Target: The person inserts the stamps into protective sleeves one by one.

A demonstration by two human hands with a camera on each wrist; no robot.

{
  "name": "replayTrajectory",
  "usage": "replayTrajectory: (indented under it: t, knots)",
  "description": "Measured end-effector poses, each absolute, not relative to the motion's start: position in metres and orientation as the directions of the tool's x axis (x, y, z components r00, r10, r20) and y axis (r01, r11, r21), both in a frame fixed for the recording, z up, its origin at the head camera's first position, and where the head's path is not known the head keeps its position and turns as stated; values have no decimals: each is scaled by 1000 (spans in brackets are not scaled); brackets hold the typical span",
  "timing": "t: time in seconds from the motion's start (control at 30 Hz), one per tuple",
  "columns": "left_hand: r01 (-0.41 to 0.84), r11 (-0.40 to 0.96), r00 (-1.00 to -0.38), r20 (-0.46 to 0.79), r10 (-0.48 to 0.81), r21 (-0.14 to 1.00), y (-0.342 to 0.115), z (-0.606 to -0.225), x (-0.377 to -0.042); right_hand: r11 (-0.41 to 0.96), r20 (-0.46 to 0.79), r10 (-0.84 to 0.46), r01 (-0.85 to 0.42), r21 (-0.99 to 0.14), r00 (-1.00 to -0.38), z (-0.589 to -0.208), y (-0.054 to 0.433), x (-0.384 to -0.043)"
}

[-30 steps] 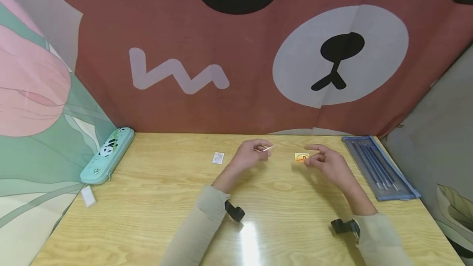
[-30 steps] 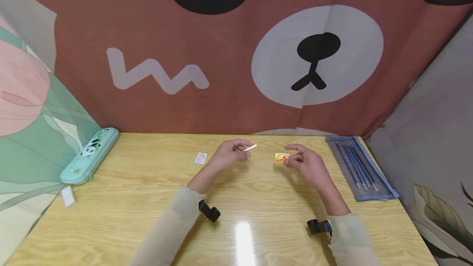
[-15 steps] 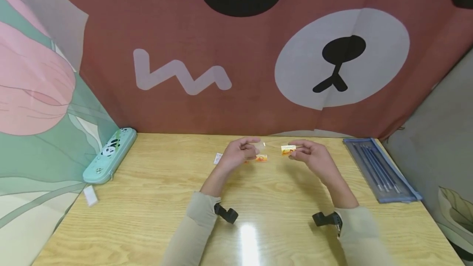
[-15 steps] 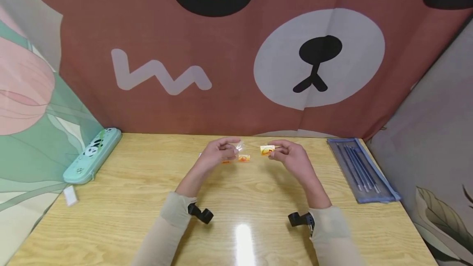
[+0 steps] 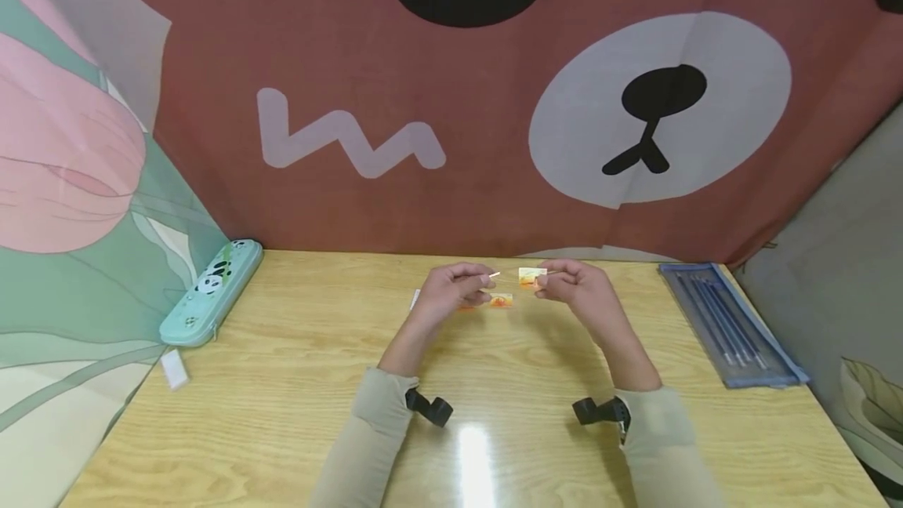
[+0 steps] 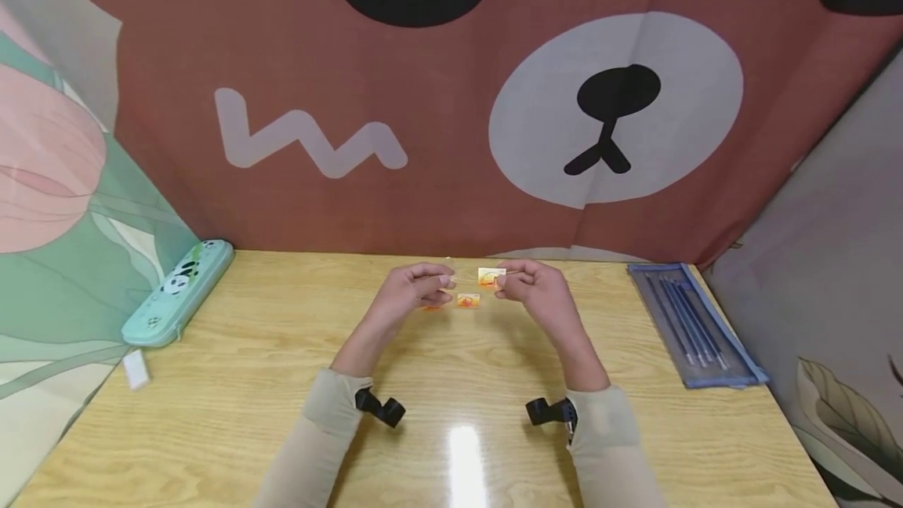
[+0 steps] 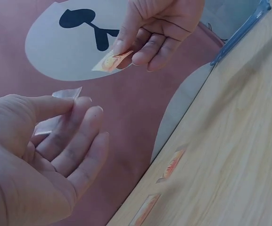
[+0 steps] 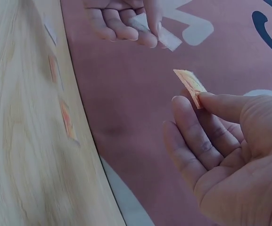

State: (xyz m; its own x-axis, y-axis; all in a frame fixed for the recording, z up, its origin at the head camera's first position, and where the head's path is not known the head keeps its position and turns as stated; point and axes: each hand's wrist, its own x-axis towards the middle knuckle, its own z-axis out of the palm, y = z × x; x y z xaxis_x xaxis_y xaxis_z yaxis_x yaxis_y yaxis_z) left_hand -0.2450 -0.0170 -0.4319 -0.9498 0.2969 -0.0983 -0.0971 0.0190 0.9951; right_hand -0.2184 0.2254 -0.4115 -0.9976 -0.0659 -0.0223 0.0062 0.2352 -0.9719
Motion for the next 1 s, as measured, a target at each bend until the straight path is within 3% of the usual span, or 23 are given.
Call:
replayTrajectory:
  t: [0.3,0.67,1.0]
  knots:
    - [-118,-36,-956,-104,275,992,-21,-429,-243,224,0,-63,-14,-975,-998,-408,220,-219]
    - [-59,-37,-953,-45,300,998,-16,-428,-236,209,-15,-57,3,-978,-998,-411,223,-214]
    - [-75,-22,-962,-67,266,997,-14,-427,-235,228,-17,-25,11,-974,-1000,-407,221,-211]
